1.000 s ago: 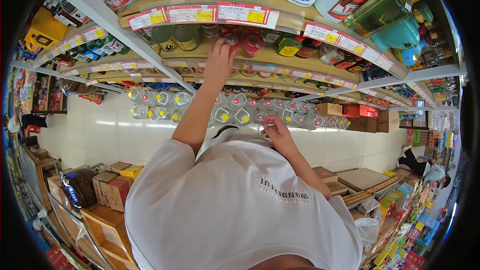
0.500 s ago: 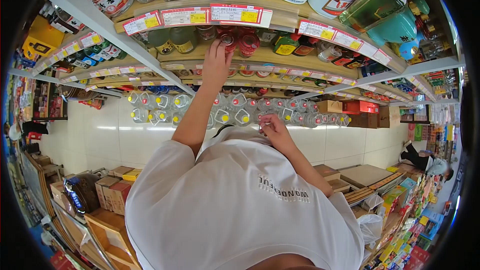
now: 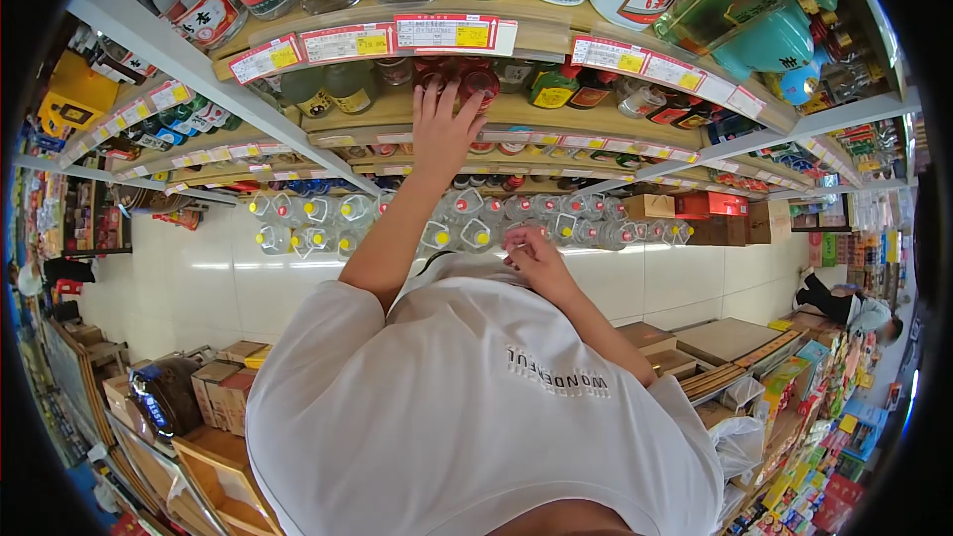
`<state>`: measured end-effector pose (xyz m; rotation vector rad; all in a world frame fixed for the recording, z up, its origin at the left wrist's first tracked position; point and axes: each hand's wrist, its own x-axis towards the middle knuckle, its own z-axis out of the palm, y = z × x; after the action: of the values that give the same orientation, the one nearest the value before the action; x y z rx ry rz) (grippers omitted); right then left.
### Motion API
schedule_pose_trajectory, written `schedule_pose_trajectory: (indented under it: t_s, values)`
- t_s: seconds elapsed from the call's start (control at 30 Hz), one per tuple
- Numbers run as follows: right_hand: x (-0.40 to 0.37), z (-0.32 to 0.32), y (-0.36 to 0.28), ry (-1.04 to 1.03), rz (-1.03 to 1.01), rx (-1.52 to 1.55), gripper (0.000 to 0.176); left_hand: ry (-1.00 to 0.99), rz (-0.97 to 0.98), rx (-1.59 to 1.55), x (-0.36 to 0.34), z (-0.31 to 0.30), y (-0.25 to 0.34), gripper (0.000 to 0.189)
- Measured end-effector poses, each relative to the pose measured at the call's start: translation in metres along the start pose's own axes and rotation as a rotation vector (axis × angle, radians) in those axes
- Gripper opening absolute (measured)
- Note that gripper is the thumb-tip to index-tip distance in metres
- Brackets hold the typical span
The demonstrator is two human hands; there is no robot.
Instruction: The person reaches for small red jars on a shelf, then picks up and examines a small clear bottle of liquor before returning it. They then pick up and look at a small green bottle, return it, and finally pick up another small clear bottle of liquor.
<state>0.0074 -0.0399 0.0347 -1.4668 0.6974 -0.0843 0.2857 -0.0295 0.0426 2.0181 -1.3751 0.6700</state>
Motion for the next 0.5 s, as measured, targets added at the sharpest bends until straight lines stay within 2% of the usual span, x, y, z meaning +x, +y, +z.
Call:
schedule_pose_trajectory:
  t_s: [0.13,0.23,0.33,0.5]
  values:
    - [-0.001,-0.007,-0.004,-0.011,0.001,-0.014,0.024,0.037,0.015,0.003,0.001,0.003,-0.003,0.035]
    - [0.001,-0.013,-0.006,0.001,-0.031,0.014,0.023,0.033,0.038,0.065,0.000,0.005,-0.007,0.035]
    - [0.000,-0.015,-0.002,-0.041,-0.056,0.008,0.022,0.073,0.003,-0.007,0.001,0.004,-0.002,0.036]
    - [0.000,-0.018,-0.009,-0.062,-0.020,0.040,0.021,0.103,0.003,0.018,0.008,0.004,0.001,0.035]
